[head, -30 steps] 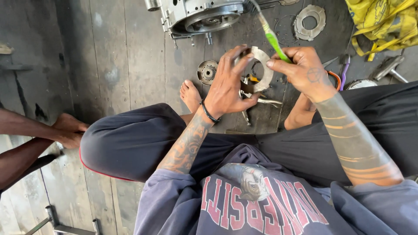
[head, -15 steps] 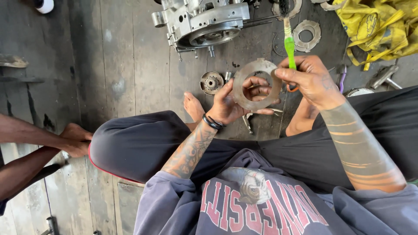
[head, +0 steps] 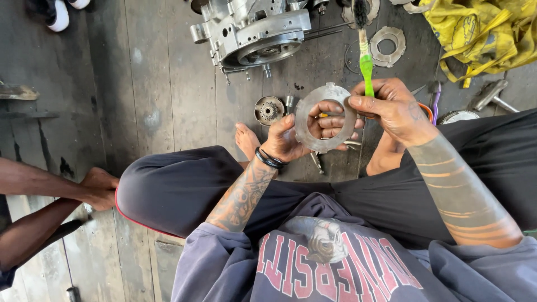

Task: Cleaning motorcycle clutch plates and engine components using a toothbrush.

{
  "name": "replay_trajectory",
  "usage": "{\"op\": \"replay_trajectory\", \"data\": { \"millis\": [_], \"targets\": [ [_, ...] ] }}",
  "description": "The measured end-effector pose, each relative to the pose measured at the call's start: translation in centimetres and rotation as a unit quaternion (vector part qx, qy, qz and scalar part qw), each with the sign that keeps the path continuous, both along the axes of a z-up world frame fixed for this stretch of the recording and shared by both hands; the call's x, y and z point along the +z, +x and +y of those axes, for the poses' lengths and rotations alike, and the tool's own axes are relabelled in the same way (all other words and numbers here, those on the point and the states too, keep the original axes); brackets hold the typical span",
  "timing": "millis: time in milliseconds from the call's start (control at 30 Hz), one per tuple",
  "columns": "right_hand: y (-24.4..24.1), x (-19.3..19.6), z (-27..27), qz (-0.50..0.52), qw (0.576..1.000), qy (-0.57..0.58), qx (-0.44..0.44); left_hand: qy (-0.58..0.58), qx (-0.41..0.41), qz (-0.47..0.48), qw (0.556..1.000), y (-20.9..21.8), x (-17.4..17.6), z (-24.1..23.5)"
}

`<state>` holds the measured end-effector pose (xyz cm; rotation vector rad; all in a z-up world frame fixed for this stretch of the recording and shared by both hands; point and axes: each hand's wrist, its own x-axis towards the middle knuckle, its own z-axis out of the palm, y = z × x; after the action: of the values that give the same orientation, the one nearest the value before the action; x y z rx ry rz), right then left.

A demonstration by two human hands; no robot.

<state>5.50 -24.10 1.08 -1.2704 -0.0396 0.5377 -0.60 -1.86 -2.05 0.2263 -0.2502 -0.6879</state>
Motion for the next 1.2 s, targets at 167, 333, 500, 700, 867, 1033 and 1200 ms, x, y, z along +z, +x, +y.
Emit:
{"op": "replay_trajectory", "data": {
  "millis": [167,333,500,700,867,1033,1200],
  "targets": [
    [0.1,1.4,-0.2,-0.048,0.997,-0.051,-0.021,0.012,-0.002,-0.001,1.000,0.9,0.0,0.4],
    [0.7,2.5,-0.7,-0.175,0.964,-0.196,-0.046,0.013,0.082,-0.053,0.995,2.5,-1.2,1.3],
    [0.8,1.9,-1.0,-0.287,0.931,-0.223,-0.013,0.019,0.106,-0.063,0.992,3.7,-0.3,1.8],
    [0.5,2.7,-1.2,-0.305,0.909,-0.285,-0.023,0.035,0.132,-0.059,0.989,4.4,-0.7,2.1],
    [0.0,2.5,-0.8,-0.284,0.916,-0.283,-0.008,0.057,0.140,-0.032,0.988,4.0,-1.0,1.9],
    [0.8,1.9,-1.3,-0.268,0.920,-0.284,0.021,0.057,0.144,-0.021,0.988,3.7,-2.2,2.2],
    [0.2,2.4,-1.0,-0.291,0.916,-0.274,0.035,0.049,0.146,-0.016,0.988,3.5,-5.6,2.6]
  ]
}}
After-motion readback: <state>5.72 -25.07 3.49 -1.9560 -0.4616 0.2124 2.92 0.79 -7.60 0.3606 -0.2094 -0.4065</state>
